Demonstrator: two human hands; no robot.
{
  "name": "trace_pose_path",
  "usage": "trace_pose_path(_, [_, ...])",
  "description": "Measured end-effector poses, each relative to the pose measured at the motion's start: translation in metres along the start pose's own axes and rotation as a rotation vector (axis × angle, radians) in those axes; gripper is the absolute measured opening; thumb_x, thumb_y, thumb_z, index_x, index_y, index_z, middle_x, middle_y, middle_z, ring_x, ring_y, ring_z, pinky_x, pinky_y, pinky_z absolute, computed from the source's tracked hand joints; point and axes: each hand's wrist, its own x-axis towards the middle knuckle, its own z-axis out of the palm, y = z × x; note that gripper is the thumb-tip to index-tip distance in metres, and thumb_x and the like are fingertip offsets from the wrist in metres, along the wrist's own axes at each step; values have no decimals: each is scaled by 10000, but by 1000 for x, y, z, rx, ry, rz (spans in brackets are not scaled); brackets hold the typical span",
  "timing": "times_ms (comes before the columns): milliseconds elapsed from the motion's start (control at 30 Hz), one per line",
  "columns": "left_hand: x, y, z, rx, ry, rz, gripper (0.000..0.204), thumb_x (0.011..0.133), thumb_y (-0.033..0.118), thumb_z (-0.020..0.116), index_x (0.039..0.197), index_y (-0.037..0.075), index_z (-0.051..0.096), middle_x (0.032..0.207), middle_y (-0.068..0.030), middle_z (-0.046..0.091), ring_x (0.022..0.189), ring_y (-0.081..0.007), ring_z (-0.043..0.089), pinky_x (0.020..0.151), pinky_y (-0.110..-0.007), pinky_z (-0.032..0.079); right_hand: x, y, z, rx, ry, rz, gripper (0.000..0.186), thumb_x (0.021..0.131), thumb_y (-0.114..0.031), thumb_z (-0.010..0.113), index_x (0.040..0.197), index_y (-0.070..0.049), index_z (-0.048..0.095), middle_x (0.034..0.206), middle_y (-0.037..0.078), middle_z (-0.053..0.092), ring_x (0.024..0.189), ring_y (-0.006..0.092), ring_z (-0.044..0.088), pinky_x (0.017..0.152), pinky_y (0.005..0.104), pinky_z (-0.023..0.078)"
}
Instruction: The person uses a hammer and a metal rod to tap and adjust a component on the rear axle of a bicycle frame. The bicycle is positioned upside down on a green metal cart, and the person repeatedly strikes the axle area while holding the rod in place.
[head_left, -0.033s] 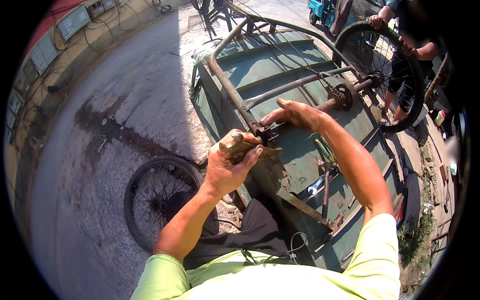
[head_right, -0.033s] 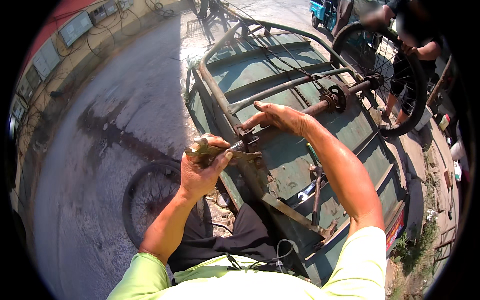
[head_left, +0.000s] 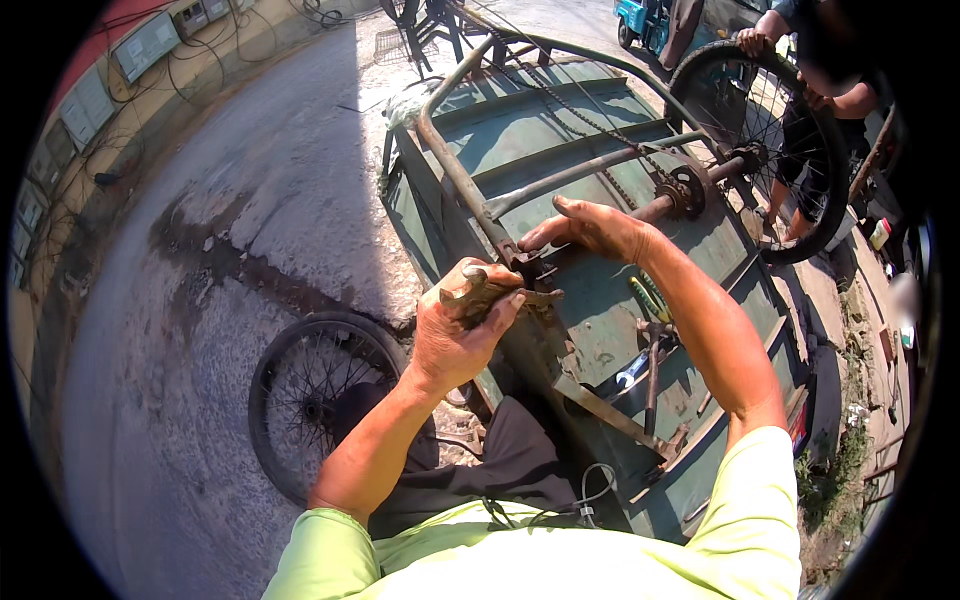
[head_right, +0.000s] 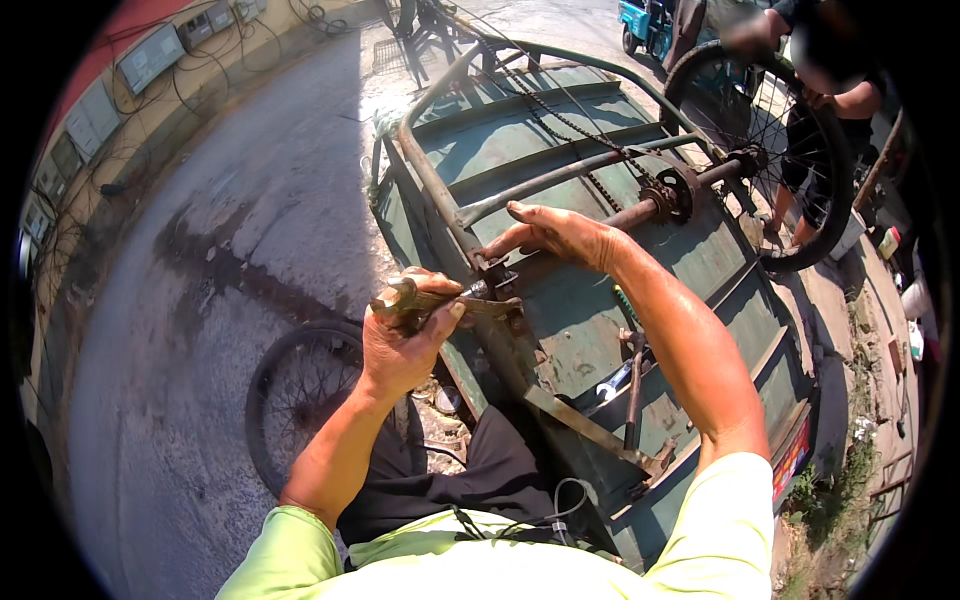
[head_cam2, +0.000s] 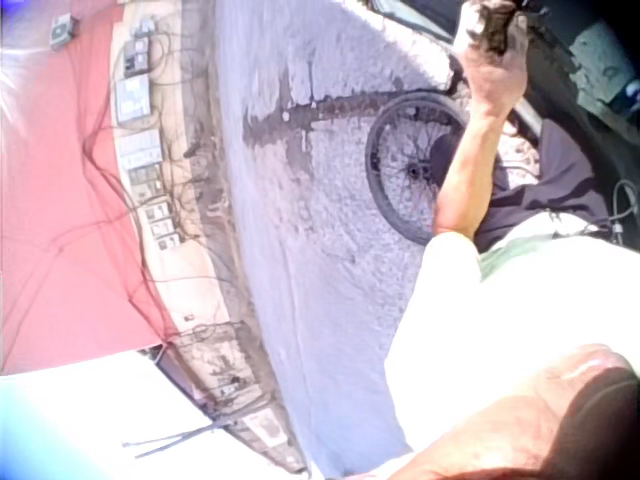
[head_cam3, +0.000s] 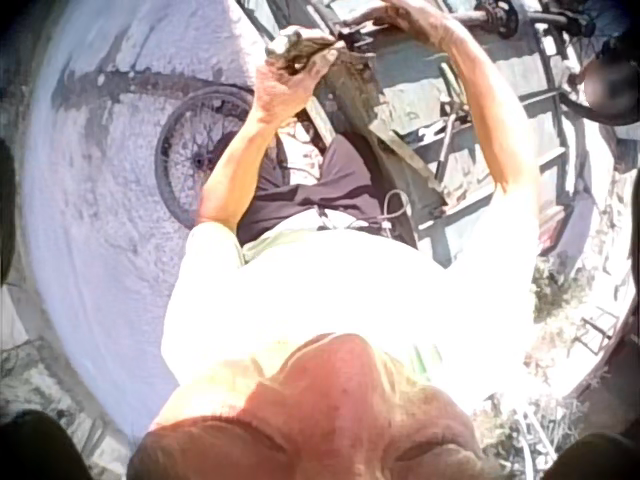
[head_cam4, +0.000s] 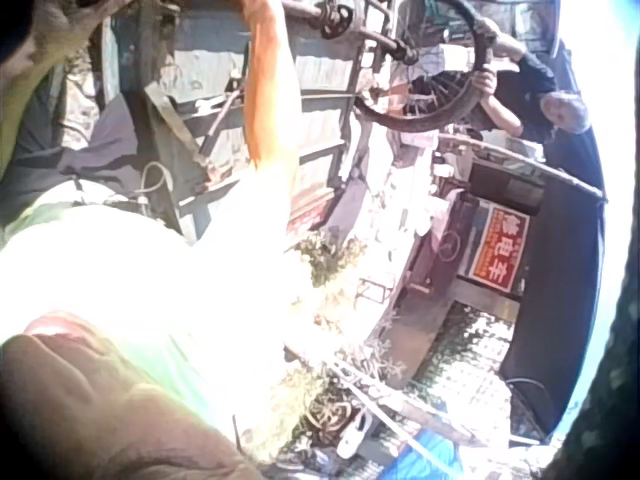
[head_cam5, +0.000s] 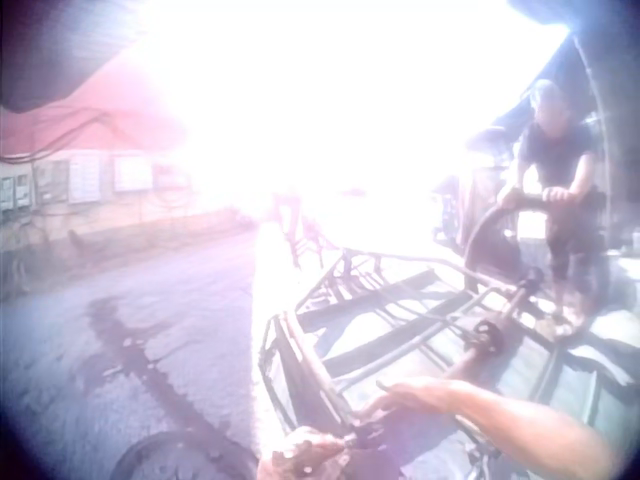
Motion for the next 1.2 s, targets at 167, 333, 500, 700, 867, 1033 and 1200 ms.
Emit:
trace_pose_path(167, [0, -9, 5, 239, 59, 182, 273, 792, -59, 759, 1040, 37, 700, 943, -126, 677, 843, -225, 704, 712, -279, 563, 0, 1, 2, -53, 22, -53, 694, 1036, -548, 323, 1127, 16, 716, 1249, 154, 656, 1265, 269, 532, 1166, 411, 297])
trace_pose_path(333, [-24, -20, 8, 309, 150, 286, 254, 801, -44, 765, 1039, 27, 709, 990, -142, 710, 953, -260, 706, 780, -319, 570, -5, -3, 9, -50, 40, -53, 680, 1042, -532, 321, 1133, 15, 716, 1242, 152, 661, 1255, 271, 542, 1164, 403, 303])
trace_pose_path(500, [-41, -37, 17, 253, 161, 282, 224, 859, -34, 728, 1078, -7, 693, 1015, -163, 684, 969, -237, 682, 800, -329, 609, -5, 0, 8, -80, 36, -90, 689, 1031, -549, 342, 1139, 22, 712, 1249, 157, 659, 1253, 272, 543, 1162, 398, 305])
trace_pose_path(700, [30, 15, 20, 389, -174, 92, 217, 864, -8, 706, 1076, 12, 668, 964, -128, 663, 853, -270, 704, 696, -335, 565, -4, -5, 10, 60, 76, 14, 701, 987, -608, 433, 1109, 23, 713, 1137, 153, 699, 1150, 255, 610, 1085, 385, 409])
trace_pose_path(867, [95, 15, 85, 791, -699, 173, 145, 864, 127, 691, 967, 36, 646, 906, -164, 677, 867, -357, 689, 749, -444, 561, -13, 15, -38, 262, 133, 142, 684, 965, -605, 520, 1160, 31, 680, 1042, 146, 716, 983, 182, 674, 875, 325, 546])
trace_pose_path(1033, [85, -2, 101, 972, -839, 254, 200, 762, 51, 665, 954, 31, 719, 906, -152, 705, 843, -310, 724, 670, -447, 578, -2, -13, 1, 248, -86, 128, 844, 957, -694, 389, 1238, 55, 657, 1373, 198, 586, 1347, 321, 475, 1180, 428, 292])
trace_pose_path(1200, [62, 18, 63, 875, -704, 436, 254, 769, 65, 708, 1021, 78, 685, 909, -94, 638, 785, -276, 704, 639, -395, 572, -4, -10, -2, 247, -94, 98, 867, 918, -730, 419, 1254, 35, 654, 1356, 189, 602, 1275, 303, 548, 1148, 420, 348])
